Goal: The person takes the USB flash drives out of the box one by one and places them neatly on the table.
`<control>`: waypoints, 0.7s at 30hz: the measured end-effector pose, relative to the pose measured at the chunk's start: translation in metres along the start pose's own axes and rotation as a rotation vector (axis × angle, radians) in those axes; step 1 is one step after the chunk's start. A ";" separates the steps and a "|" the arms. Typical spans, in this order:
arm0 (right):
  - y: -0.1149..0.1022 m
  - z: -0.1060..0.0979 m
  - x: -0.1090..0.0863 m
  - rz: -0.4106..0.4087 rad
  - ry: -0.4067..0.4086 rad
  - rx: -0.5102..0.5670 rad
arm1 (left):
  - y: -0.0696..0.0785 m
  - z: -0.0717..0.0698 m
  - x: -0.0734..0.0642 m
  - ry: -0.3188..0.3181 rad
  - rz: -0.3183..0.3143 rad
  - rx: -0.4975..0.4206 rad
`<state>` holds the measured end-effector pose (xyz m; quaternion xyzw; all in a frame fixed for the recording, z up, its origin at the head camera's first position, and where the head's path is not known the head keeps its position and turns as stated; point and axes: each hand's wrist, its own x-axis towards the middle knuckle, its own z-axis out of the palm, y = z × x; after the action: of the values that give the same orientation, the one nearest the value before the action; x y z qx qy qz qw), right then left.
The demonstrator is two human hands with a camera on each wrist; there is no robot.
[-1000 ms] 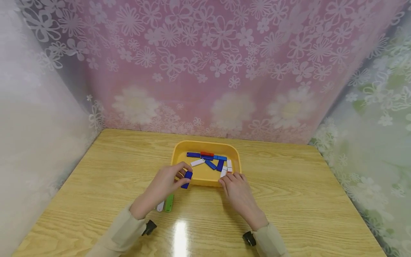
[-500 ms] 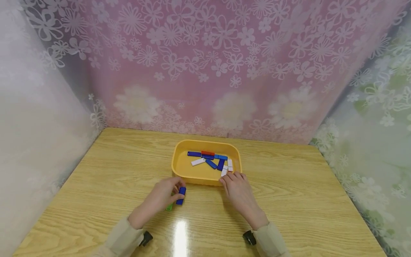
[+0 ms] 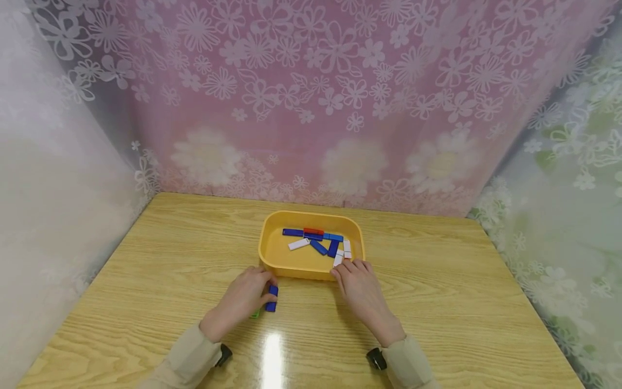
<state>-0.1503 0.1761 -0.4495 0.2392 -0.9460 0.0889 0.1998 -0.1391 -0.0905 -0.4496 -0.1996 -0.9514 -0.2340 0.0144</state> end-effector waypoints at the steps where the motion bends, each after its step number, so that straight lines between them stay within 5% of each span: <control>1: 0.000 0.000 0.000 0.001 -0.001 0.000 | 0.000 0.000 0.000 -0.002 0.005 0.004; 15: 0.000 0.001 0.001 0.017 -0.019 -0.007 | -0.002 -0.003 -0.010 -0.029 0.016 0.042; 21: -0.001 0.000 0.001 0.019 -0.027 -0.007 | -0.002 -0.005 -0.010 0.007 -0.004 0.048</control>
<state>-0.1510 0.1749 -0.4489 0.2307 -0.9512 0.0843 0.1868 -0.1305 -0.0978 -0.4476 -0.1964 -0.9571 -0.2118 0.0219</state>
